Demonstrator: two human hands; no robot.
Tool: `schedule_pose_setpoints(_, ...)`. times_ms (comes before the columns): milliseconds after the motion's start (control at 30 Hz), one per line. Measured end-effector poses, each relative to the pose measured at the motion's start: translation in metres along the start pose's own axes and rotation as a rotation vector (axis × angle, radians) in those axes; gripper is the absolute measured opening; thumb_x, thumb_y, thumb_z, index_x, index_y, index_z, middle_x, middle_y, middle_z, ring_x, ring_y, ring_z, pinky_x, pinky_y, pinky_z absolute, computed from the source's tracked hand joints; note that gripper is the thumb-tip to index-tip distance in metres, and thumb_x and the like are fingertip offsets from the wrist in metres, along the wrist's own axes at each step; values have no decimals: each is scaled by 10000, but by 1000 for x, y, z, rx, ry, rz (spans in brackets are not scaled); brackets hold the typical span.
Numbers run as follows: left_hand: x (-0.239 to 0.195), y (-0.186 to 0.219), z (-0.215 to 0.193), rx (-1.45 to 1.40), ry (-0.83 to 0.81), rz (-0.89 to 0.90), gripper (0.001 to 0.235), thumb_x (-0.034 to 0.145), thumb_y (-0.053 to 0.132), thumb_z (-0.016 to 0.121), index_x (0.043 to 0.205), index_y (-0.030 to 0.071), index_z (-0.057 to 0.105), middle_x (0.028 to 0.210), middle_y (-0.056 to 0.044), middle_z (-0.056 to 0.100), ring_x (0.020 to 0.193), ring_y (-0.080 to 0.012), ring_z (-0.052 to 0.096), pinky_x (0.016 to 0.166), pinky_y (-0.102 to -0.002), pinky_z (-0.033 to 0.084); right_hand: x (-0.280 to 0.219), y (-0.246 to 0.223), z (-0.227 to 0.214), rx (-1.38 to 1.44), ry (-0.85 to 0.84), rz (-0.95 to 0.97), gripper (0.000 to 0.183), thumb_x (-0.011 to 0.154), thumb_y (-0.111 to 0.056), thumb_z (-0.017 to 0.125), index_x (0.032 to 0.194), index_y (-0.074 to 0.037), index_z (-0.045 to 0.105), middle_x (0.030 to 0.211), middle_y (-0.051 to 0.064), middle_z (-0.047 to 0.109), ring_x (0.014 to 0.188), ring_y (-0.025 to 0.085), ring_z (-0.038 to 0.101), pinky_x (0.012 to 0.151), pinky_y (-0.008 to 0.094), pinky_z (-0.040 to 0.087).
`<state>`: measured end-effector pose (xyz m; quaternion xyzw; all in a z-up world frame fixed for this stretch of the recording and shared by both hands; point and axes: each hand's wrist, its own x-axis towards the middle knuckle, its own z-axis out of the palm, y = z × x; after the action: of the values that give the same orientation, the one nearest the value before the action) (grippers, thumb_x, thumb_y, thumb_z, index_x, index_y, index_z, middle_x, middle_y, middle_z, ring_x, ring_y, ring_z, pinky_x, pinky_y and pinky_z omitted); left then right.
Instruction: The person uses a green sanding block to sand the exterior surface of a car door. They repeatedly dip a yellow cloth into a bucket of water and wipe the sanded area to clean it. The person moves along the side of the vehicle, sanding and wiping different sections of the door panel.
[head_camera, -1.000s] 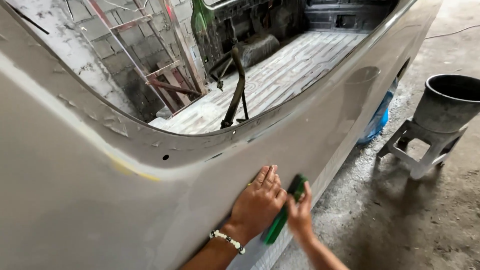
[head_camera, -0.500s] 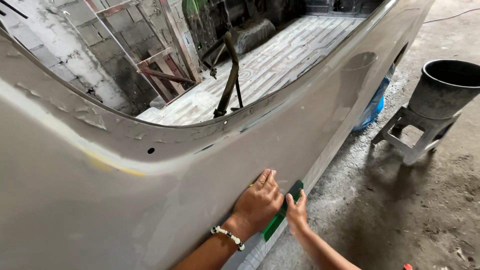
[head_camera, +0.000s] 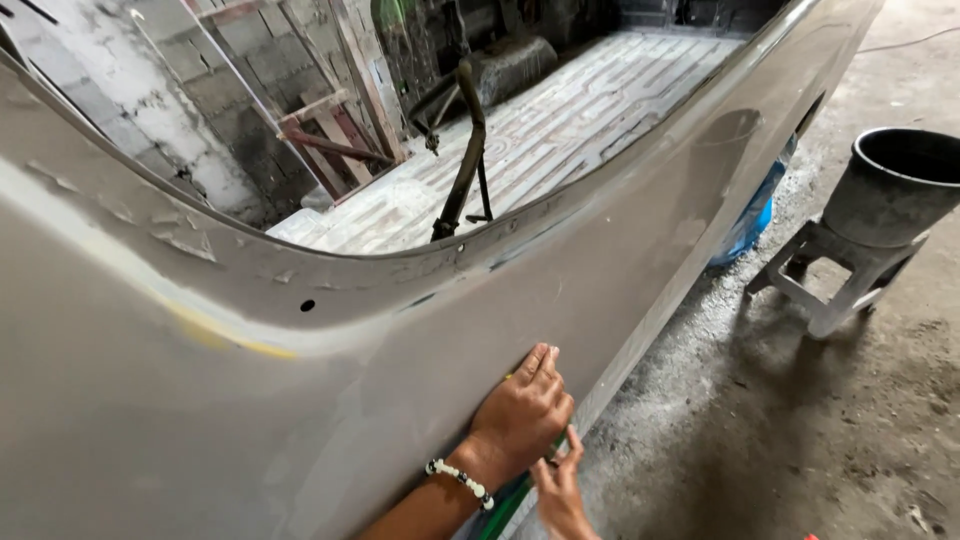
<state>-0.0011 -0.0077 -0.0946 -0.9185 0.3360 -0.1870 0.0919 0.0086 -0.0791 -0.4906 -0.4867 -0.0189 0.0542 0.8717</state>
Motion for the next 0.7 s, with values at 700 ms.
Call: schedule_pose_setpoints(700,3,-1,-4,-6,-27,22,277,833,245,655,931,-5,722,1189,-297,694,1321,-424,565,1210,-508,312,-5,-24,23,11,-16,11,836,974,-127,562,1604,-197,17,1409,363,419,1209,347,538,963,406,525)
